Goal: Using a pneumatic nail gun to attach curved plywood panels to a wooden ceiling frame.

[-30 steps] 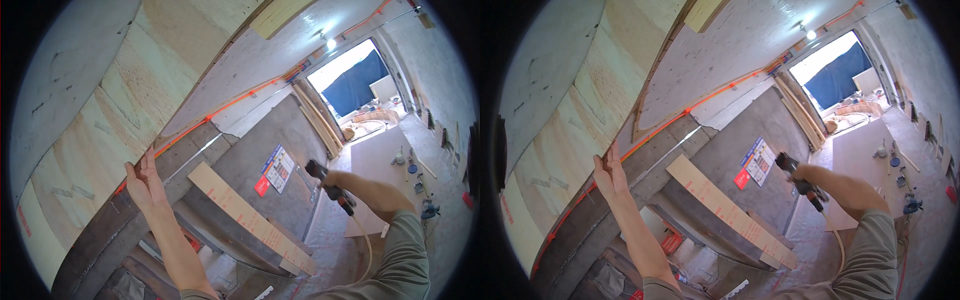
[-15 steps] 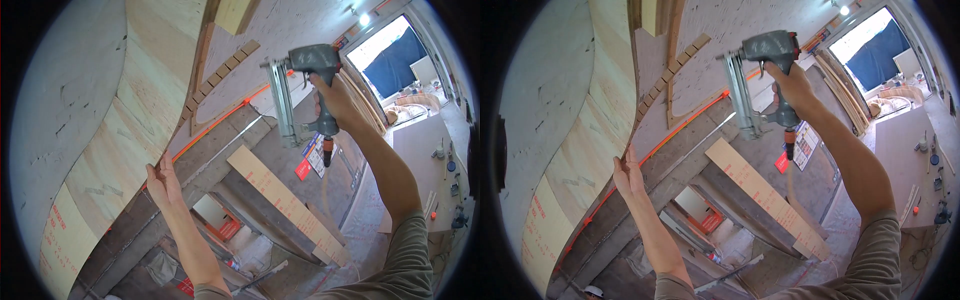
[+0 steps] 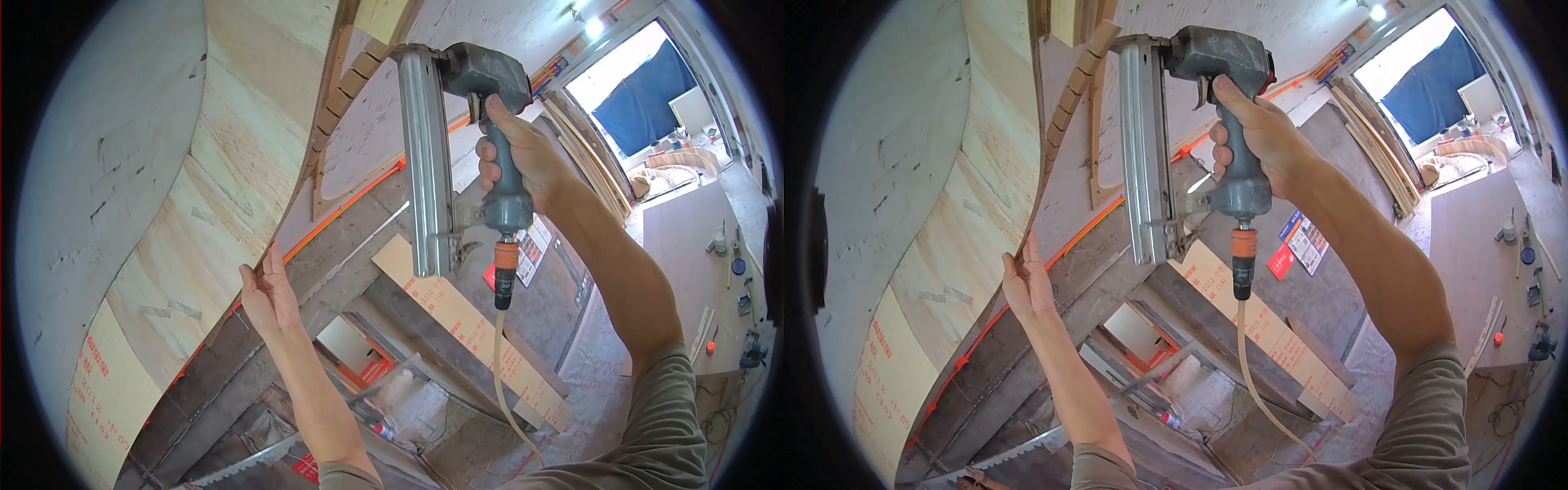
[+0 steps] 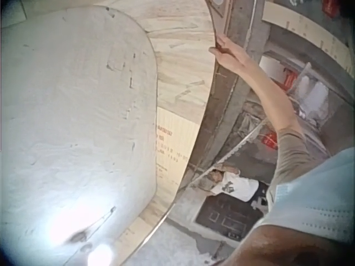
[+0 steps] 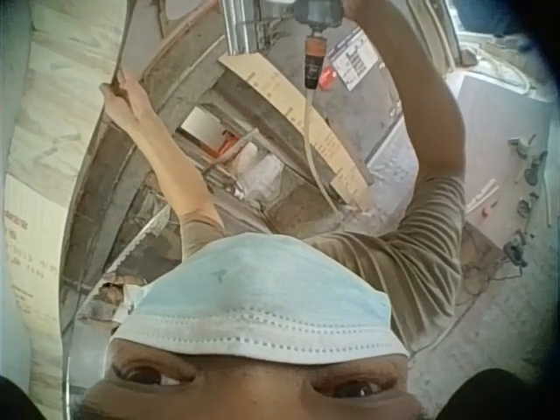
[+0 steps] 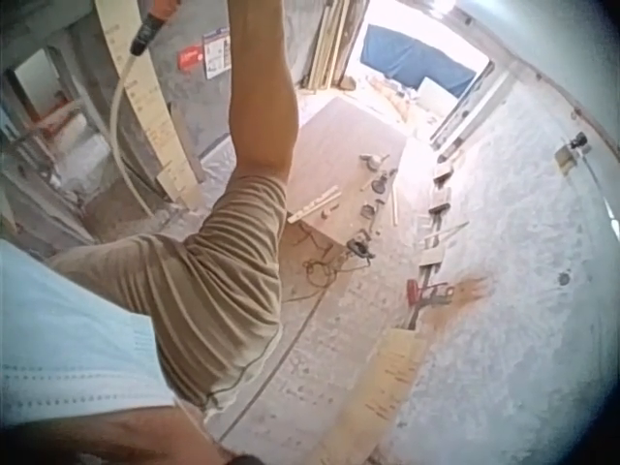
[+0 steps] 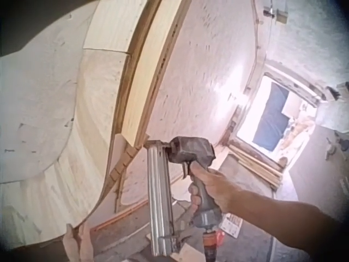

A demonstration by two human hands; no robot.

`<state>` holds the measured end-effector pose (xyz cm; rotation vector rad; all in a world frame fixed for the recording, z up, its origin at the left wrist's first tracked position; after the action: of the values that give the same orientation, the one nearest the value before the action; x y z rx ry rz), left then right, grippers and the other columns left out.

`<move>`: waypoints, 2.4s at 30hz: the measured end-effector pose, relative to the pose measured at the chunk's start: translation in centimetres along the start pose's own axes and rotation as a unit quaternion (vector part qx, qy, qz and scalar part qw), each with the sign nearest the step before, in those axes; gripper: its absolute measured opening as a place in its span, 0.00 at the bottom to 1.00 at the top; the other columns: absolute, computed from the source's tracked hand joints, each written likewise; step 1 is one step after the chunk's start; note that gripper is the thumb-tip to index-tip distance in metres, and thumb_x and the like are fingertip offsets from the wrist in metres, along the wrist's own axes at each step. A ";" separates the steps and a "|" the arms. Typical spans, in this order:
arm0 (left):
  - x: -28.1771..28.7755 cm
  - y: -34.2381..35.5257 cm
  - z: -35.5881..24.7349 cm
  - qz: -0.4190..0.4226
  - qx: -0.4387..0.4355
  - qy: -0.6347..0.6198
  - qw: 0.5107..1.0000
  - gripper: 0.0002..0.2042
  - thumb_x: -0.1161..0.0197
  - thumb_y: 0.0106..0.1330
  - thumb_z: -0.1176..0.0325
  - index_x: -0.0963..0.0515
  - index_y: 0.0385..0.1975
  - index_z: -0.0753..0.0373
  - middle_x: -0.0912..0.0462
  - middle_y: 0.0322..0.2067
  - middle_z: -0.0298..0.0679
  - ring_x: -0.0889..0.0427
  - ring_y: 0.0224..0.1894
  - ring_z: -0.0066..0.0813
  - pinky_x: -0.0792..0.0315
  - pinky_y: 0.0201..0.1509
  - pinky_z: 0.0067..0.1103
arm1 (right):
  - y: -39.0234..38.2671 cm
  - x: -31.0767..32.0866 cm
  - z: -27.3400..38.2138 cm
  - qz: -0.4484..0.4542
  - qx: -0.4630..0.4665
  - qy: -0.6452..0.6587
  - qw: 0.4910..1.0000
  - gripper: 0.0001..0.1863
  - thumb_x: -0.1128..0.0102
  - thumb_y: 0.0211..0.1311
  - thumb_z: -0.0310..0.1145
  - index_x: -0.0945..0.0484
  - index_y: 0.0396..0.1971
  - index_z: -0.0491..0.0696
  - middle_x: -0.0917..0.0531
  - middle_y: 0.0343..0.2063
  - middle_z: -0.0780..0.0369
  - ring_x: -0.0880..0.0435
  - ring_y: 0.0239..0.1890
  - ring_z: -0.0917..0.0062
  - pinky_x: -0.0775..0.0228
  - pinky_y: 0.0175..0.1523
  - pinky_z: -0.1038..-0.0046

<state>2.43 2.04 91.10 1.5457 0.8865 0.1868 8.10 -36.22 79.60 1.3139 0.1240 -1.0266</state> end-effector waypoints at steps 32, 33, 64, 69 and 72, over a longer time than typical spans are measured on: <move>-0.5 -0.3 0.4 -0.005 -0.020 0.054 0.998 0.23 0.64 0.82 0.68 0.48 0.67 0.81 0.39 0.67 0.64 0.37 0.70 0.58 0.38 0.75 0.51 | -1.7 -3.2 3.0 0.080 0.066 -0.074 0.992 0.25 0.42 0.68 0.61 0.33 0.35 0.52 0.27 0.19 0.69 0.25 0.16 0.83 0.27 0.25 0.75; -0.7 -0.4 0.5 -0.001 -0.025 0.057 0.998 0.23 0.65 0.82 0.68 0.48 0.68 0.81 0.40 0.67 0.64 0.38 0.71 0.58 0.39 0.75 0.51 | -1.7 -3.1 2.9 0.088 0.061 -0.069 0.992 0.26 0.42 0.68 0.61 0.33 0.34 0.52 0.27 0.19 0.69 0.25 0.16 0.83 0.27 0.25 0.74; -0.3 -0.3 0.4 0.007 -0.018 0.050 0.999 0.23 0.63 0.82 0.67 0.46 0.67 0.80 0.40 0.67 0.64 0.38 0.71 0.57 0.39 0.76 0.50 | 0.1 -2.6 3.4 0.126 0.049 -0.161 0.978 0.21 0.32 0.65 0.51 0.32 0.32 0.51 0.28 0.16 0.71 0.27 0.14 0.87 0.27 0.22 0.77; -0.8 -0.6 0.7 0.003 -0.030 0.061 0.998 0.23 0.63 0.82 0.67 0.46 0.67 0.80 0.38 0.66 0.64 0.37 0.70 0.58 0.38 0.75 0.50 | -0.2 -2.9 4.0 0.116 0.055 -0.172 0.977 0.21 0.32 0.65 0.51 0.31 0.32 0.51 0.28 0.16 0.71 0.27 0.14 0.87 0.27 0.22 0.77; -0.8 -0.6 0.7 -0.003 -0.027 0.058 0.998 0.23 0.64 0.82 0.67 0.46 0.67 0.80 0.38 0.65 0.64 0.36 0.69 0.58 0.37 0.75 0.49 | -0.5 -3.1 4.3 0.112 0.057 -0.178 0.976 0.21 0.32 0.65 0.50 0.31 0.33 0.51 0.28 0.16 0.71 0.27 0.14 0.87 0.28 0.22 0.78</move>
<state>2.05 0.89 90.74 1.4939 0.9697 0.2956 3.99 -38.09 82.43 1.1952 -0.3516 -1.0693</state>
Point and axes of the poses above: each hand's wrist, its own y-axis towards the middle knuckle, its own x-axis out of the back of the hand, z = x × y, the point moved 3 cm from there along y, towards the middle knuckle
